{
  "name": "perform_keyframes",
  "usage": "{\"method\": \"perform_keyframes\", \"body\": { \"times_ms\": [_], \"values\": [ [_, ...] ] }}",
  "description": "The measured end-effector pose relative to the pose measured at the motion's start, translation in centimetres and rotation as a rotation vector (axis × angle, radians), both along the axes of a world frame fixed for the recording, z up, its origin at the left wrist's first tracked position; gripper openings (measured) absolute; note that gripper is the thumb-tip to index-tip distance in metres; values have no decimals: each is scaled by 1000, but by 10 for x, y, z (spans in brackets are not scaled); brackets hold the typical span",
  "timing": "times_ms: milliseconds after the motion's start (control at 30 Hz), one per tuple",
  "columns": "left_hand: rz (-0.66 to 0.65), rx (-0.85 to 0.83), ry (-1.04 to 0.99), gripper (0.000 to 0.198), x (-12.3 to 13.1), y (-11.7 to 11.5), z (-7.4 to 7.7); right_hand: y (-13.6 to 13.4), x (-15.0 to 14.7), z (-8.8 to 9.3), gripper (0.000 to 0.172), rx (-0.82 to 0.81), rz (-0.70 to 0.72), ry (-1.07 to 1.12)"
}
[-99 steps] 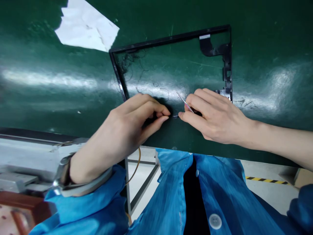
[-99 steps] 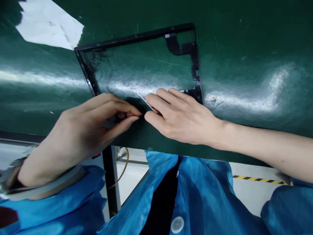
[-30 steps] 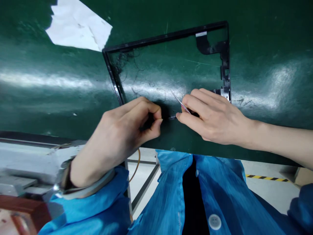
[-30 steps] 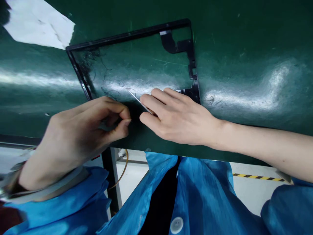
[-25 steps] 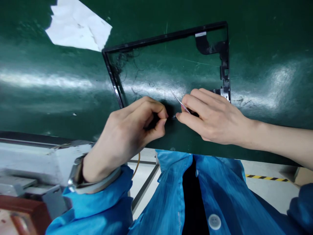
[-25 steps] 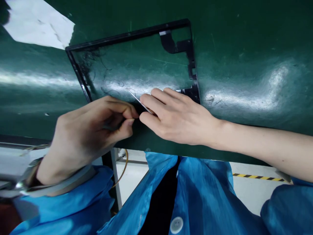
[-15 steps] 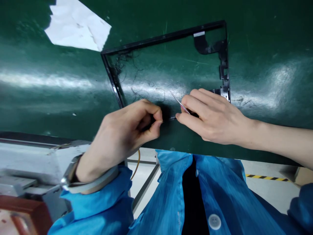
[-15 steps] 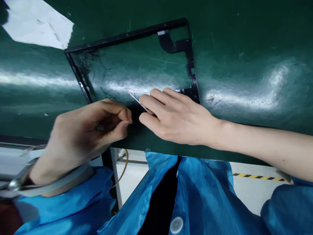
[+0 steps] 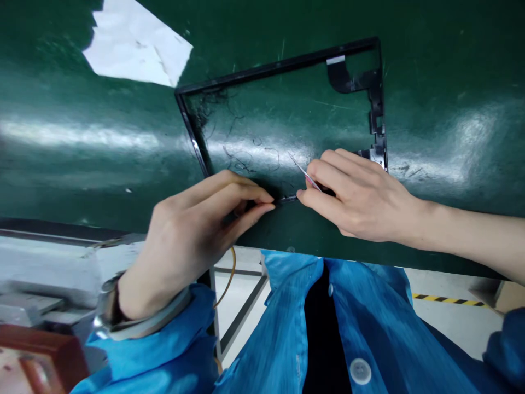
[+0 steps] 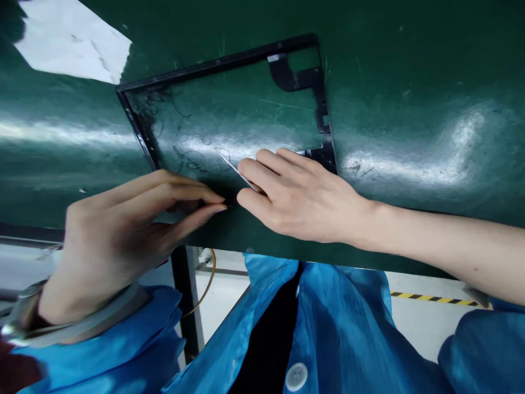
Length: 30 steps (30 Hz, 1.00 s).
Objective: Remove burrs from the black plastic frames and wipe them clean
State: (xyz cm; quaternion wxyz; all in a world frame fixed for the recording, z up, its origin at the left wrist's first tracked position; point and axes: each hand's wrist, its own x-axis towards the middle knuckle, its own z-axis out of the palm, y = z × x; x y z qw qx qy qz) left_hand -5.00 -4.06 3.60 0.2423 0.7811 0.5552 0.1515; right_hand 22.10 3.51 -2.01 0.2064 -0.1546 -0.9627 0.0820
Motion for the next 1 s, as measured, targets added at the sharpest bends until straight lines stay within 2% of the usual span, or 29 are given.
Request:
{"method": "perform_keyframes", "body": {
  "times_ms": [333, 467, 567, 800, 1000],
  "values": [
    [-3, -138, -13, 18, 0, 12, 6, -1, -1, -1, 28, 27, -21, 13],
    [-35, -158, -6, 21, 2, 18, 13, -2, -3, -3, 25, 92, -48, 46],
    [-40, -168, 14, 21, 2, 20, 15, -3, -2, -4, 23, 82, -50, 55],
    [33, -100, -9, 18, 12, 10, 6, 0, 2, 3, 23, 33, -9, 9],
    [121, -98, -49, 17, 16, 3, 2, 4, 4, 6, 33, -19, -5, -57]
  ]
}}
